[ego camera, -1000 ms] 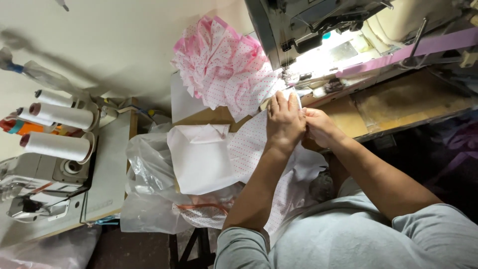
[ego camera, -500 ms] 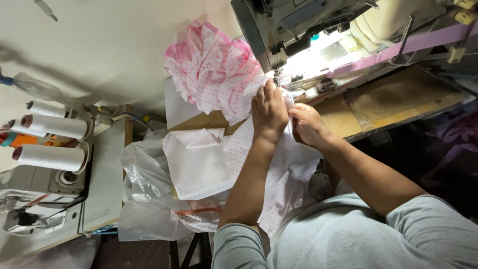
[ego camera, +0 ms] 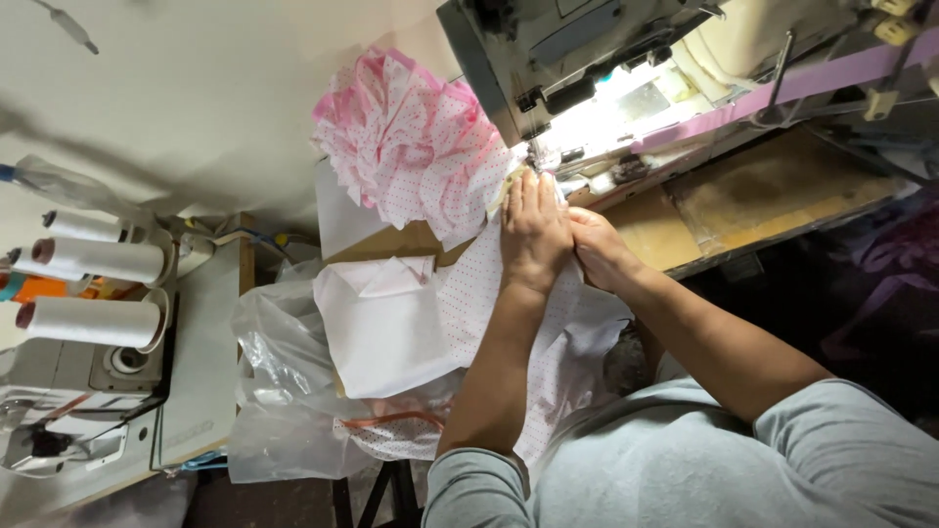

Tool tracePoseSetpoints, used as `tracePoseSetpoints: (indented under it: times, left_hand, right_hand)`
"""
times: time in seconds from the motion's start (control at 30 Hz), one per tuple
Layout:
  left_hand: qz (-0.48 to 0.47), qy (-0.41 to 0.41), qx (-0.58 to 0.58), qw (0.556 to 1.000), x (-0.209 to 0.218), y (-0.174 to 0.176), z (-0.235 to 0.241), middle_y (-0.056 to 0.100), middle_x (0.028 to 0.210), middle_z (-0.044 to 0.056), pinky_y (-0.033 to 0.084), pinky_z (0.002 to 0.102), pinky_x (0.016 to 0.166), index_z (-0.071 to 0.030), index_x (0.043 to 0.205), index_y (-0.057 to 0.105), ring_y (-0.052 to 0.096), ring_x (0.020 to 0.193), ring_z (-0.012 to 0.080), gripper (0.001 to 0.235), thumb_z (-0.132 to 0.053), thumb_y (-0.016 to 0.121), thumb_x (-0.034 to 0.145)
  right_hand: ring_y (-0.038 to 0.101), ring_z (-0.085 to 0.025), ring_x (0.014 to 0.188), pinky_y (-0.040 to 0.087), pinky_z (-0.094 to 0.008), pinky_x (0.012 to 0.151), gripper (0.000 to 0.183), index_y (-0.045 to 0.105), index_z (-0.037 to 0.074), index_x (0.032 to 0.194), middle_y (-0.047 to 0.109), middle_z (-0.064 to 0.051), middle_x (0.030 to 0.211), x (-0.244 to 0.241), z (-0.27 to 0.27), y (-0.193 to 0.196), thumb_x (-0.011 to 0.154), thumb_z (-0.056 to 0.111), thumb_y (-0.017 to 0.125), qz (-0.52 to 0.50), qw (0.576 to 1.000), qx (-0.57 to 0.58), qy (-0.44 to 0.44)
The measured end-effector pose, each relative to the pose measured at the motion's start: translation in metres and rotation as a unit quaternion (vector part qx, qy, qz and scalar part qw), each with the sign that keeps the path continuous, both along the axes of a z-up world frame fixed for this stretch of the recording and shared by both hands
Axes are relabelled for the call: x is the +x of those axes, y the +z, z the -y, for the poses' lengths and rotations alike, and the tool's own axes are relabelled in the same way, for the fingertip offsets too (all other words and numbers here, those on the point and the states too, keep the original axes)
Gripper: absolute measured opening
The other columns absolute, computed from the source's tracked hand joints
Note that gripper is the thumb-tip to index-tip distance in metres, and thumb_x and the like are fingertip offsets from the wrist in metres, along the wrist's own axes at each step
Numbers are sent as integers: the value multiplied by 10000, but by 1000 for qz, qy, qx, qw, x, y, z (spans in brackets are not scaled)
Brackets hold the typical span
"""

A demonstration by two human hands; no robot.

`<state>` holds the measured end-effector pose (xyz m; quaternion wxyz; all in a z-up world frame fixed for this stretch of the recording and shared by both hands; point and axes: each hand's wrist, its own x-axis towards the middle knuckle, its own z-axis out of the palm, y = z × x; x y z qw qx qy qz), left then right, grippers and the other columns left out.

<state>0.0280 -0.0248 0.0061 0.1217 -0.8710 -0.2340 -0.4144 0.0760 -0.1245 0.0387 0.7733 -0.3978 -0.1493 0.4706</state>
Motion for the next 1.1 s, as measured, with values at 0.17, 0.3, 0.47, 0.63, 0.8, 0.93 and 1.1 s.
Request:
tracePoseSetpoints:
  times: [0.17,0.3,0.47,0.63,0.8,0.93,1.1]
  left_hand:
    - [-5,-42,-66,997,-9,17,-17,661,1301,220,479,510,1073,-15,1211,597,637,1214,408,449,-299,634,865]
    - [-20,-138,-53,989,-7,-9,-54,633,1239,228,509,481,1015,-73,1052,623,647,1154,413,708,-668,343,788]
    - [2,-165,-43,985,-33,29,-18,543,939,15,529,355,835,-237,1024,781,625,853,238,258,-426,609,990]
    - [-31,-231,-217,948,-52,60,-15,665,1164,99,508,384,1029,-144,1142,770,661,1092,278,264,-134,614,929]
    - [-85,-236,-152,956,-46,48,-30,583,1234,72,482,379,1088,-260,1224,758,600,1190,270,320,-235,669,917]
    - [-123,-232,-104,959,-43,51,-41,518,1287,98,467,431,1098,-317,1281,726,569,1207,310,345,-324,635,949]
    - [-148,-198,-111,963,-48,53,-42,499,1281,82,442,474,1084,-383,1304,702,549,1229,329,349,-395,590,974]
  right_hand:
    - [659,-141,645,533,-276,572,99,699,53,959,668,-56,748,19,-15,-55,981,108,620,15,1000,7,-1]
    - [521,-184,623,396,-329,535,343,622,66,850,505,-57,643,38,-26,-86,781,304,858,360,926,-104,-37]
    - [501,-90,663,433,-257,574,279,582,131,758,509,28,661,15,-12,-55,937,291,725,261,956,-103,-88]
    - [465,-96,485,368,-230,444,192,579,162,795,464,38,572,7,10,-16,970,220,633,78,993,-80,-21]
    - [549,-145,679,440,-325,581,225,613,112,937,569,-54,716,23,3,-62,920,299,737,277,960,-39,27]
    - [711,-331,971,556,-473,789,235,655,46,1080,722,-204,969,21,18,-46,921,218,680,476,873,-96,49]
    - [666,-350,813,526,-450,695,206,572,85,828,643,-179,796,32,19,-42,936,253,618,579,798,-164,44]
